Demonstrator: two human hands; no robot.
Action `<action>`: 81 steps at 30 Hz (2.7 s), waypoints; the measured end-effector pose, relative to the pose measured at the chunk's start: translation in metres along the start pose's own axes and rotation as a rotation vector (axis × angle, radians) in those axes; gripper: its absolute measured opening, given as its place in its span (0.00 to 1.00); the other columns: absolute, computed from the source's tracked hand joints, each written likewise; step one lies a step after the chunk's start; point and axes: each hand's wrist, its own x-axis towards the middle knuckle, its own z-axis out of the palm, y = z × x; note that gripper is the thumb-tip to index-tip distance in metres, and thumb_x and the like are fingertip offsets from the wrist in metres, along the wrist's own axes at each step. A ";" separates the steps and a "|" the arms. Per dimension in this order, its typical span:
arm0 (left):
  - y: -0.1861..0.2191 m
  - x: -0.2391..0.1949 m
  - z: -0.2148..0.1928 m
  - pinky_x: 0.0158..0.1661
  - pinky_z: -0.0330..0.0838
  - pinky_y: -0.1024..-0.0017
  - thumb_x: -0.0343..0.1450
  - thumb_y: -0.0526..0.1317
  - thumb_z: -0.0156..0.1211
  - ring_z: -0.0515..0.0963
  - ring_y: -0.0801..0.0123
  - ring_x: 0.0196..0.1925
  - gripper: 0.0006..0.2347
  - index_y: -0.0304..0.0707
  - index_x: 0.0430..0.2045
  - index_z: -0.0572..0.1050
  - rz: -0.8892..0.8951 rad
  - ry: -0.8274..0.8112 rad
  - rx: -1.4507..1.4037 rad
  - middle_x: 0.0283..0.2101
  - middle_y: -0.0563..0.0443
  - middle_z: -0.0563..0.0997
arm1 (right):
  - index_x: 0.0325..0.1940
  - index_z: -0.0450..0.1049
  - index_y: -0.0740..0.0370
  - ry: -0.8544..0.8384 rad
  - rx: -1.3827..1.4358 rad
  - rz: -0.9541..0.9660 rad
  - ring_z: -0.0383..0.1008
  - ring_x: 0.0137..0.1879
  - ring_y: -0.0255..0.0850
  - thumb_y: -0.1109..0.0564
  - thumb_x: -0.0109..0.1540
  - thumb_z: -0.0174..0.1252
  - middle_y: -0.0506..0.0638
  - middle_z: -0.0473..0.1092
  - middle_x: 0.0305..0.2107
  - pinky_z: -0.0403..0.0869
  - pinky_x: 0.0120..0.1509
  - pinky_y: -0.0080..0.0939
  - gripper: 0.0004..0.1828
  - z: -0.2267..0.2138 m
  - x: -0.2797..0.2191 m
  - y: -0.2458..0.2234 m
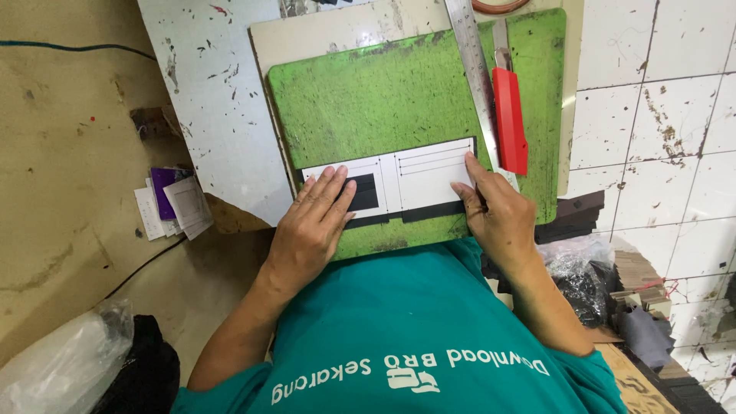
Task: The person uses a paper template to mark and cut a black sheet on a green cutting mat. They align a metal ruler and use a utility knife to score straight lines, then switch to scissors to trim edges and separate the cut pieces. The finished pieces are stacked on the table.
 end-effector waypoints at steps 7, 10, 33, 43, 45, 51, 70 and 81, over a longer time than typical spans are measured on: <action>0.000 0.004 -0.003 0.70 0.60 0.58 0.75 0.39 0.62 0.70 0.54 0.71 0.18 0.38 0.60 0.75 0.000 -0.005 0.000 0.68 0.42 0.72 | 0.59 0.82 0.53 0.010 -0.043 0.013 0.80 0.34 0.47 0.52 0.62 0.71 0.49 0.77 0.28 0.77 0.35 0.45 0.21 -0.004 0.006 -0.008; 0.002 0.005 -0.004 0.69 0.61 0.57 0.75 0.39 0.62 0.70 0.53 0.70 0.18 0.37 0.60 0.75 0.001 -0.017 0.008 0.67 0.41 0.73 | 0.60 0.81 0.50 0.024 -0.051 0.009 0.79 0.32 0.46 0.51 0.63 0.70 0.48 0.76 0.26 0.77 0.34 0.44 0.21 -0.004 0.007 -0.007; -0.001 -0.003 0.007 0.69 0.61 0.57 0.74 0.40 0.63 0.71 0.54 0.70 0.18 0.40 0.61 0.74 -0.042 0.022 0.010 0.67 0.43 0.73 | 0.59 0.82 0.60 -0.023 -0.020 -0.043 0.79 0.36 0.51 0.54 0.65 0.70 0.54 0.77 0.31 0.76 0.37 0.48 0.18 -0.008 0.010 -0.008; -0.002 -0.002 0.004 0.70 0.60 0.58 0.74 0.39 0.64 0.70 0.53 0.71 0.18 0.37 0.60 0.74 -0.010 0.021 0.018 0.67 0.40 0.72 | 0.61 0.83 0.56 -0.015 0.008 0.025 0.79 0.37 0.50 0.54 0.65 0.72 0.52 0.78 0.32 0.76 0.37 0.49 0.20 0.000 0.000 0.000; -0.003 -0.002 0.004 0.70 0.59 0.58 0.74 0.38 0.63 0.70 0.53 0.71 0.19 0.37 0.60 0.74 -0.013 0.018 0.014 0.68 0.40 0.72 | 0.61 0.82 0.57 -0.024 0.008 0.024 0.79 0.37 0.51 0.55 0.65 0.71 0.53 0.78 0.32 0.76 0.37 0.50 0.20 -0.001 0.002 -0.001; -0.004 -0.002 0.005 0.69 0.60 0.57 0.74 0.37 0.63 0.70 0.52 0.71 0.19 0.36 0.61 0.73 0.001 0.026 -0.001 0.68 0.39 0.71 | 0.62 0.82 0.57 -0.034 0.004 0.028 0.79 0.35 0.53 0.55 0.65 0.71 0.54 0.77 0.30 0.75 0.34 0.51 0.20 -0.003 0.002 -0.001; -0.002 -0.002 0.003 0.69 0.61 0.56 0.74 0.36 0.64 0.69 0.52 0.71 0.19 0.36 0.61 0.73 -0.004 0.005 0.015 0.68 0.39 0.71 | 0.62 0.81 0.59 -0.045 0.058 0.051 0.80 0.39 0.53 0.57 0.64 0.71 0.56 0.79 0.34 0.77 0.38 0.50 0.21 -0.004 0.003 -0.003; -0.002 -0.002 0.002 0.70 0.60 0.57 0.74 0.37 0.64 0.69 0.53 0.71 0.19 0.37 0.62 0.73 0.003 -0.012 0.045 0.68 0.40 0.71 | 0.60 0.82 0.60 -0.046 0.060 0.048 0.80 0.36 0.53 0.57 0.63 0.71 0.57 0.78 0.31 0.77 0.35 0.49 0.20 -0.004 0.003 -0.003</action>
